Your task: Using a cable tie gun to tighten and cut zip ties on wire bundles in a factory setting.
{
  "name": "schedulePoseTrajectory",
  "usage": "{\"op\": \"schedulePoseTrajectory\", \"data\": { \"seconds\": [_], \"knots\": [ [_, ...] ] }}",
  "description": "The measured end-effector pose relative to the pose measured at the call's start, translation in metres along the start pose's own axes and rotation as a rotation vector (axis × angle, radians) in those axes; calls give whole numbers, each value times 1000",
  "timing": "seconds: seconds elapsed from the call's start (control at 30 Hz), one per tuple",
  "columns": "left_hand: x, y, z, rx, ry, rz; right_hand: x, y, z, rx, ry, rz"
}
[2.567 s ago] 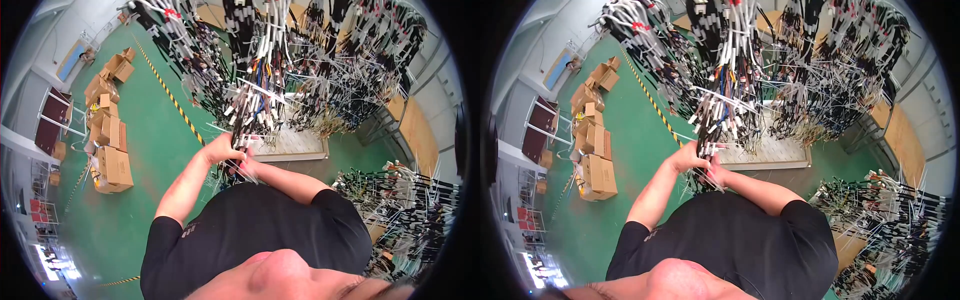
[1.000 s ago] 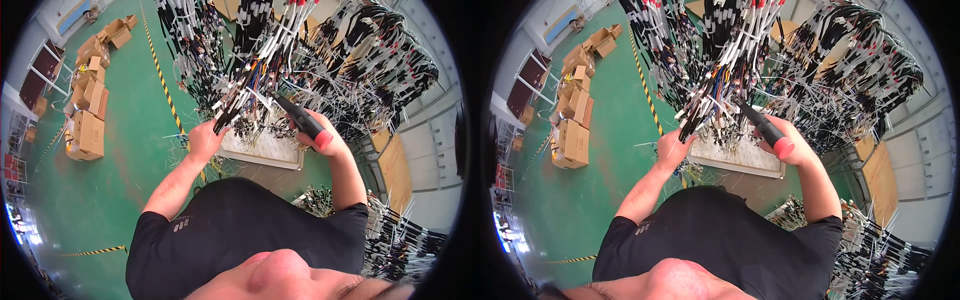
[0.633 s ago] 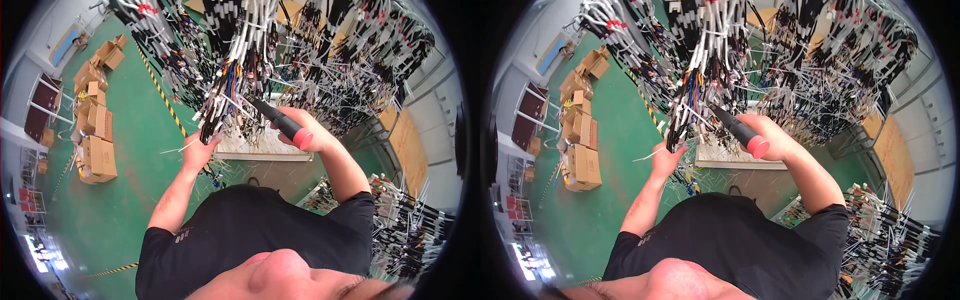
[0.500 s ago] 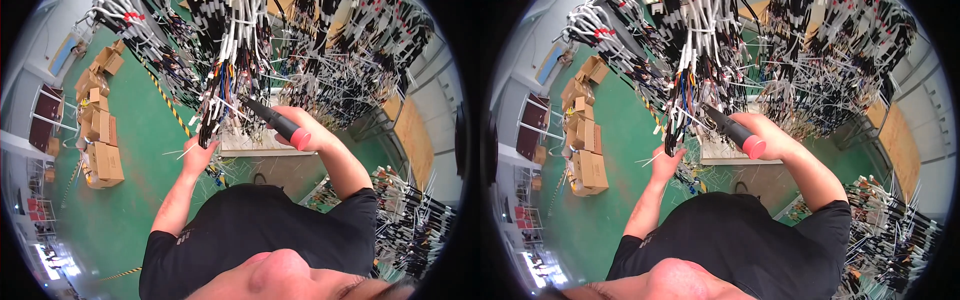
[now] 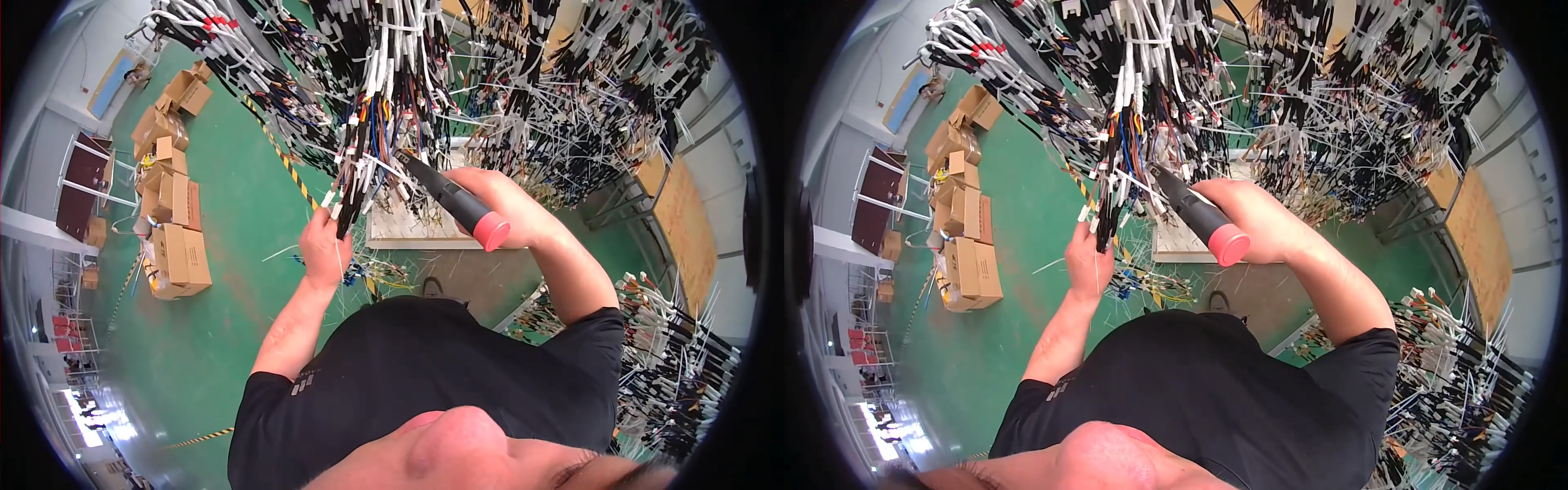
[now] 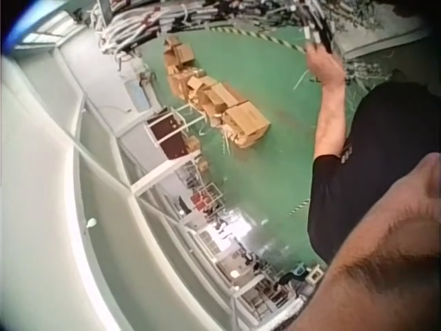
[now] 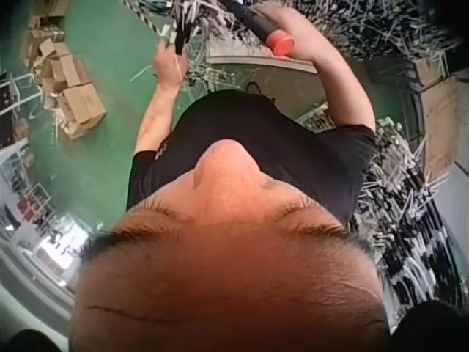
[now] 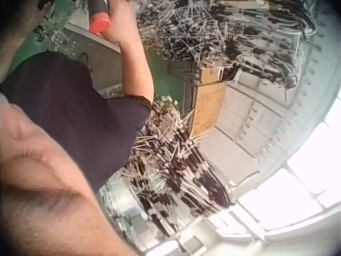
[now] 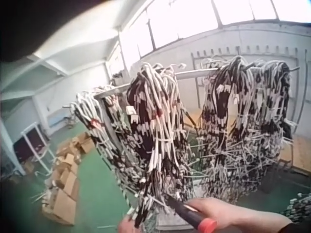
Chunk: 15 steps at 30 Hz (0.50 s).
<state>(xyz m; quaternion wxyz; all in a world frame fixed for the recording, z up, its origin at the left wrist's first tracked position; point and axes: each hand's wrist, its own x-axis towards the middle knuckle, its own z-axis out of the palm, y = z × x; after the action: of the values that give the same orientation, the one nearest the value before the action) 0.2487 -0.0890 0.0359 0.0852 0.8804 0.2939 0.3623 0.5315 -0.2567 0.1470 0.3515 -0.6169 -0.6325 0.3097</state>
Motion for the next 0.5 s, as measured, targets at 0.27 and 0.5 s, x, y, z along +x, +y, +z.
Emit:
{"op": "schedulePoseTrajectory", "data": {
  "seconds": [0.27,0.5],
  "knots": [
    [-9,-9,1,20,-25,20,7,-10,-5,-207,-63,-77],
    [-9,0,-7,-29,-18,7,11,-12,-6,-339,-74,-117]
  ]
}}
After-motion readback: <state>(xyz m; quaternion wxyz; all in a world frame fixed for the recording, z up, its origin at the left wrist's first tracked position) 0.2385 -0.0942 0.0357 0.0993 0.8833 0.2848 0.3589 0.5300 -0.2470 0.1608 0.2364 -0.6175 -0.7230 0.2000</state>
